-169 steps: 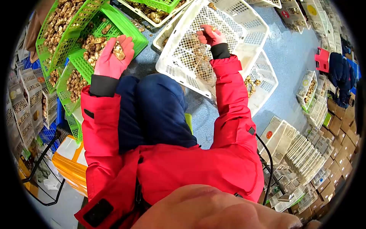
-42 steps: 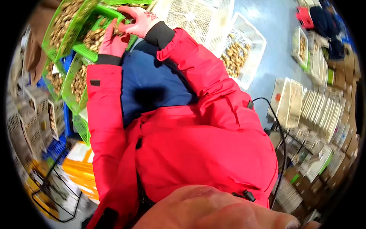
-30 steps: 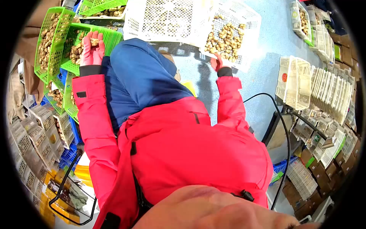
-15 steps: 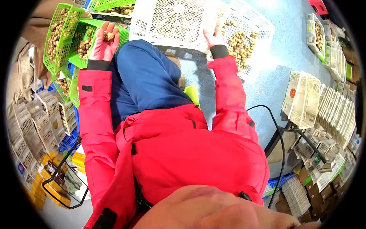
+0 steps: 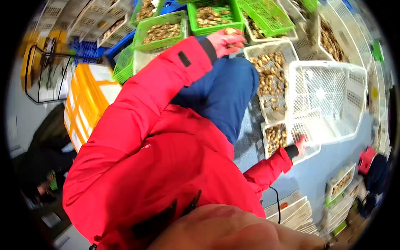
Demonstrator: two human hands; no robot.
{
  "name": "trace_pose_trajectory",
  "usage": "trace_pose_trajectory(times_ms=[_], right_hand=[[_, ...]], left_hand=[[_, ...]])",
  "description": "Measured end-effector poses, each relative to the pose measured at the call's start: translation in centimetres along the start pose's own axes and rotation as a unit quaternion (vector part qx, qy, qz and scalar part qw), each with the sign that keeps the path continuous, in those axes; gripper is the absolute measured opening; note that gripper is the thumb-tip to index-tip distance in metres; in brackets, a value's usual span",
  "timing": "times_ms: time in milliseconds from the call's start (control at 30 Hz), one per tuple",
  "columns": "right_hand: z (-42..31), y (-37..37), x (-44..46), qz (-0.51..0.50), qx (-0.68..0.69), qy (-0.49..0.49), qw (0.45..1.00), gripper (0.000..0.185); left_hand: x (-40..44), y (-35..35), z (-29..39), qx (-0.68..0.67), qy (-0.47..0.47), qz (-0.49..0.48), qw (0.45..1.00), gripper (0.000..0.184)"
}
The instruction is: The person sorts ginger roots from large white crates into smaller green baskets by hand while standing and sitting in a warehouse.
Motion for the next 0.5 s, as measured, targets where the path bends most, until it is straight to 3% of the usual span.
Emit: trace_pose_trajectory(times_ms=[133, 233, 300, 367, 400, 433, 500], right_hand=[[-4.8, 3.1, -1.3, 0.139, -0.047, 0.056, 0.988, 0.037], [-8.6, 2.5, -3.4, 0.175, -0.049, 0.093, 0.979, 0.037], [-11.1, -0.4, -3.8, 0.046, 0.194, 0.136, 0.97, 0.041], [-15.8, -1.8, -7.6, 0.076, 0.14, 0.15, 0.976, 0.039], [-17.7, -4.3, -8.8, -0.02, 0.274, 0.163, 0.948, 0.037], [-20.7, -4.6, -11.6, 0.024, 0.192, 0.239, 0.952, 0.036], [-22.8, -8.0, -13.7, -0.084, 0.244, 0.169, 0.951, 0.036]], left_hand=[[-1.7, 0.4, 0.1, -0.032, 0.002, -0.01, 0.999, 0.031], [-3.8, 1.2, 0.0, -0.064, -0.004, -0.019, 0.998, 0.029], [-4.9, 1.9, 0.6, -0.081, -0.013, -0.025, 0.996, 0.029], [-5.8, 3.1, 1.4, -0.105, -0.028, -0.007, 0.994, 0.029], [-6.5, 3.4, 2.1, -0.115, -0.04, -0.013, 0.993, 0.028], [-7.1, 3.7, 2.8, -0.125, -0.051, -0.019, 0.991, 0.028], [-8.1, 5.5, 3.3, -0.137, -0.064, -0.03, 0.988, 0.029]])
Point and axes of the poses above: each hand's wrist, its own x-axis towards the middle knuckle, its own y-axis out of the back of the hand, z = x × y, the point moved 9 cm from there along x, towards the middle knuckle, and after that the axes turned 4 degrees about x, right-handed, at the moved point
